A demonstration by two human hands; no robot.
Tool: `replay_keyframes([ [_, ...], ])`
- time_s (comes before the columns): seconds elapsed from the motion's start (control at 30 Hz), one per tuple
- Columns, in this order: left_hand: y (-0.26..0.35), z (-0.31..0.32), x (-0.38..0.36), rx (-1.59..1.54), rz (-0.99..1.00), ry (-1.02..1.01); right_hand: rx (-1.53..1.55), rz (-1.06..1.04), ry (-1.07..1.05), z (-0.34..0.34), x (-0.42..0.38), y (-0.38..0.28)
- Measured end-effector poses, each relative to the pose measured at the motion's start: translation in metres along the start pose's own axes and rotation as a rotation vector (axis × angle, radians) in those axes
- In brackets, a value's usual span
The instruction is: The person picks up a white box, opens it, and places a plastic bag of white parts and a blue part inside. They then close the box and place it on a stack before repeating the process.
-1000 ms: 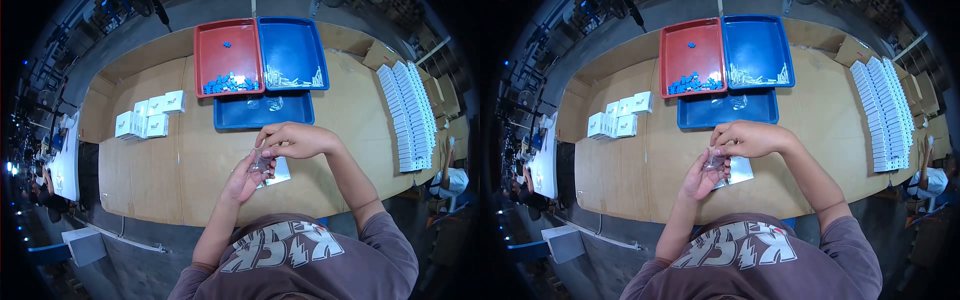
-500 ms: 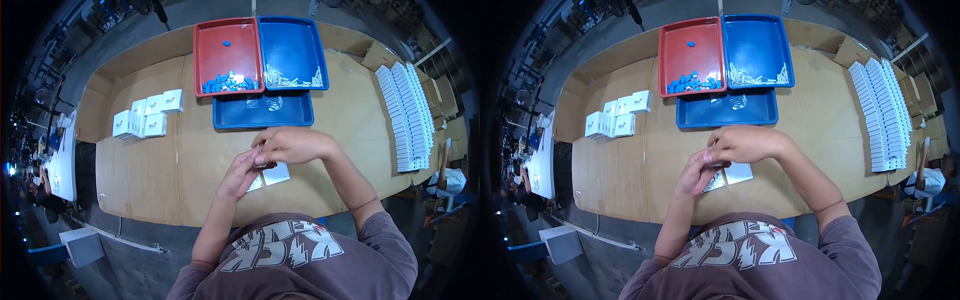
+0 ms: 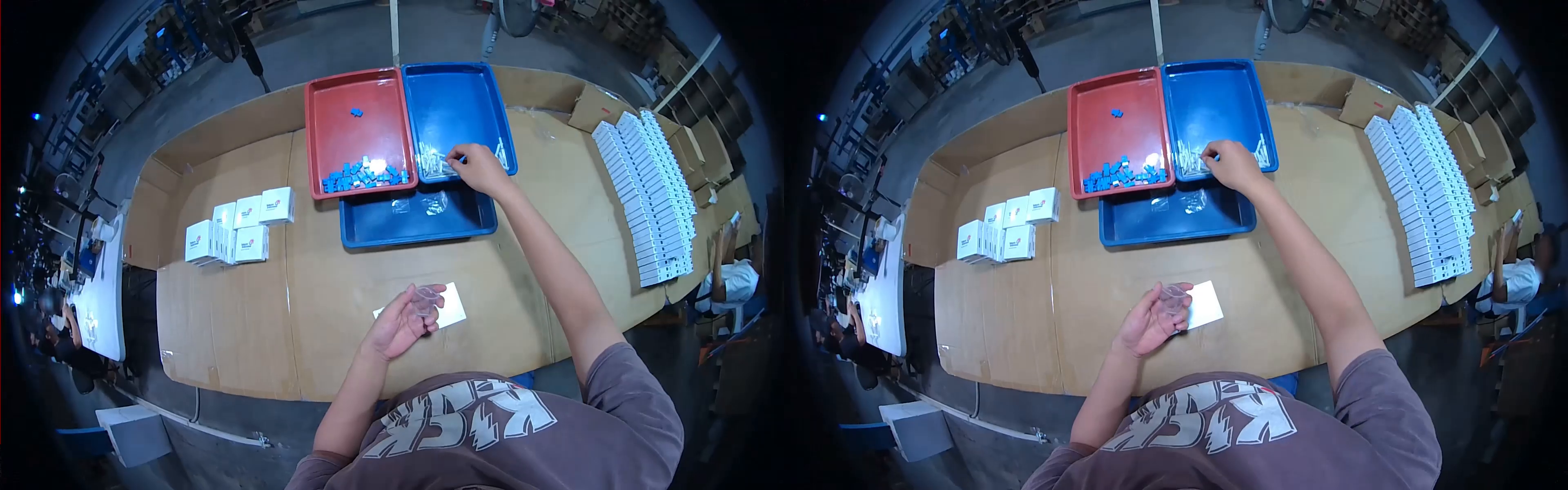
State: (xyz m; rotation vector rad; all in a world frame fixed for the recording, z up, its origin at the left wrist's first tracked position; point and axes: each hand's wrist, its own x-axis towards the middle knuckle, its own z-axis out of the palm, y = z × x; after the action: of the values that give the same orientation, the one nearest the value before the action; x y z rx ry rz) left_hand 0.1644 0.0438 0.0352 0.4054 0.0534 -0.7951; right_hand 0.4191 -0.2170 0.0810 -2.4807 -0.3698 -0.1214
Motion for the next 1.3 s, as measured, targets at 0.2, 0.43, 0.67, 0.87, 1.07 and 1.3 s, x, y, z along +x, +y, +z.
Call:
replay_keyframes([
  [0.2,-0.005,0.002,0.002,0.134,0.018,0.020,-0.280,0.258,-0.009,0.031,0.022,0.004],
  [0.43,-0.007,0.002,-0.005,0.095,0.072,0.076,-0.173,0.374,0.052,0.045,0.023,-0.003],
  [0.67,0.000,-0.004,0.000,-0.060,0.166,0.093,0.867,0.147,0.249,0.002,0.008,-0.009],
  [0.87,0.004,0.002,0.004,-0.124,0.180,0.178,0.814,0.184,0.036,-0.021,-0.097,-0.067],
  [1.07,-0.002,0.005,0.009,0.074,0.146,0.262,0.915,0.244,-0.064,0.008,-0.184,-0.082],
  [1.3,-0.015,0.015,0.010,0.167,0.099,0.280,0.761,0.232,-0.274,0.006,-0.194,-0.093],
])
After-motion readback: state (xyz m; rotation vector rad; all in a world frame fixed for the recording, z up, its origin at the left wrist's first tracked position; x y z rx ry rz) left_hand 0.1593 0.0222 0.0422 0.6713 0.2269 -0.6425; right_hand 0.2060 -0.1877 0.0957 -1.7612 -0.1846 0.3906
